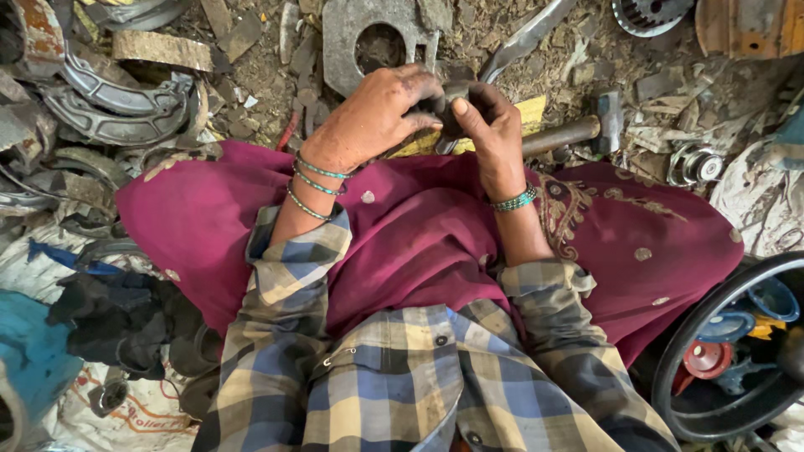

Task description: The person sits on the ground and uses a hammer and a metal rod to strike a small metal part placed on a larger metal base. They repeatedly inspect the part, rotate it, and strike it with the hammer.

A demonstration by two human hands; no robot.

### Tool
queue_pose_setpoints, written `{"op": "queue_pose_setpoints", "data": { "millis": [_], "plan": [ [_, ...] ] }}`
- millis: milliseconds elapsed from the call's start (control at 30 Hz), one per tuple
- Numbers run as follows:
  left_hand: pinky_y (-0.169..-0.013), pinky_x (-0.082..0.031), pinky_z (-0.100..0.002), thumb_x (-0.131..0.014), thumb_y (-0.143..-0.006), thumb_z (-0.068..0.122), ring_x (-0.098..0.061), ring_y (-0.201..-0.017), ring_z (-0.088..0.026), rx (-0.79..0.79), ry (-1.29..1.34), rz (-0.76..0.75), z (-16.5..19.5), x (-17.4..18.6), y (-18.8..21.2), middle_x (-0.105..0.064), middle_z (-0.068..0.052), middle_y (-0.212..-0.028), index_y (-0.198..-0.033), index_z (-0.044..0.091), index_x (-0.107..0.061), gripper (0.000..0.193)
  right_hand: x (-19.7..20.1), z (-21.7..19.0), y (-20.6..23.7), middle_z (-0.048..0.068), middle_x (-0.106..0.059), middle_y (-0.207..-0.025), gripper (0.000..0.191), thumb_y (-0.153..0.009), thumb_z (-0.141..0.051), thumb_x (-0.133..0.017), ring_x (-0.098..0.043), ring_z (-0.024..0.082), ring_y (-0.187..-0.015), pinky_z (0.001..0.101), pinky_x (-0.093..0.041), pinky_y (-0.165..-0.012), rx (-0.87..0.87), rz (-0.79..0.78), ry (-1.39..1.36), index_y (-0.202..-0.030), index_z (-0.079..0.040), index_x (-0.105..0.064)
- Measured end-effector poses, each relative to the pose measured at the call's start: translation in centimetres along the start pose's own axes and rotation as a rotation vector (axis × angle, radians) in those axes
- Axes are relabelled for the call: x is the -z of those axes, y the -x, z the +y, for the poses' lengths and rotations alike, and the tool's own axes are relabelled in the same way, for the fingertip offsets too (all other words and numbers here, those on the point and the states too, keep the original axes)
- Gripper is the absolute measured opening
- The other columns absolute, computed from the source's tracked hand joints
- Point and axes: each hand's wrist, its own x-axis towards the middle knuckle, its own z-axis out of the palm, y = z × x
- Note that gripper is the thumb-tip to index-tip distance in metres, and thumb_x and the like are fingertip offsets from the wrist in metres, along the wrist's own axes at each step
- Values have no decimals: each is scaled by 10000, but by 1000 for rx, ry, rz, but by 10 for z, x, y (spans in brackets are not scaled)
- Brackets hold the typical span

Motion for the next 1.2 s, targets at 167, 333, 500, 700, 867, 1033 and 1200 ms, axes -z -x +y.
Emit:
{"op": "queue_pose_setpoints", "data": {
  "millis": [167,333,500,700,867,1033,1200],
  "plan": [
    [-800,-539,-475,-786,-927,164,-664,-940,-406,-17,-18,-3,-1,-7,2,-672,-171,-1052,-1084,9,-666,251,1,5,0,25,-689,-923,353,-1001,-252,-757,-638,89,-785,243,-549,-705,-16,48,4,-1184,35,-662],
    [-828,-537,-479,-769,-929,141,-649,-996,-410,-56,-98,-21,1,-13,2,-658,-174,-1093,-1129,13,-647,267,1,8,1,19,-678,-910,307,-1011,-199,-752,-623,83,-772,233,-532,-697,39,55,46,-1178,41,-659],
    [-887,-539,-473,-741,-937,133,-641,-1050,-404,-48,-188,-11,8,-19,2,-641,-179,-1145,-1176,8,-630,292,1,10,0,8,-677,-899,282,-1002,-190,-748,-612,71,-751,227,-527,-675,32,119,19,-1148,41,-675],
    [-928,-550,-452,-663,-978,82,-646,-1089,-386,-50,-341,2,17,-25,2,-636,-195,-1181,-1180,-27,-625,232,5,13,-2,9,-668,-831,268,-1000,-241,-756,-593,73,-669,234,-508,-613,-52,187,42,-1024,19,-695],
    [-866,-553,-459,-720,-958,94,-660,-1022,-400,4,-235,52,12,-29,3,-659,-202,-1123,-1130,-31,-632,230,10,15,-7,12,-676,-827,320,-981,-311,-734,-664,114,-671,265,-551,-595,-225,127,-103,-1041,-6,-657],
    [-825,-554,-414,-808,-925,164,-696,-946,-358,68,20,174,-5,-28,3,-706,-171,-1023,-1065,-15,-659,271,6,9,-7,46,-685,-1021,423,-1002,-347,-736,-669,132,-883,286,-572,-779,-107,34,-213,-1204,8,-627],
    [-719,-551,-285,-812,-974,241,-671,-847,-147,366,405,316,-11,-37,1,-757,-69,-973,-1134,22,-709,290,-5,-1,4,84,-660,-1263,538,-985,-339,-791,-656,177,-1175,331,-576,-1067,102,-4,-103,-1333,-4,-554]
  ]
}}
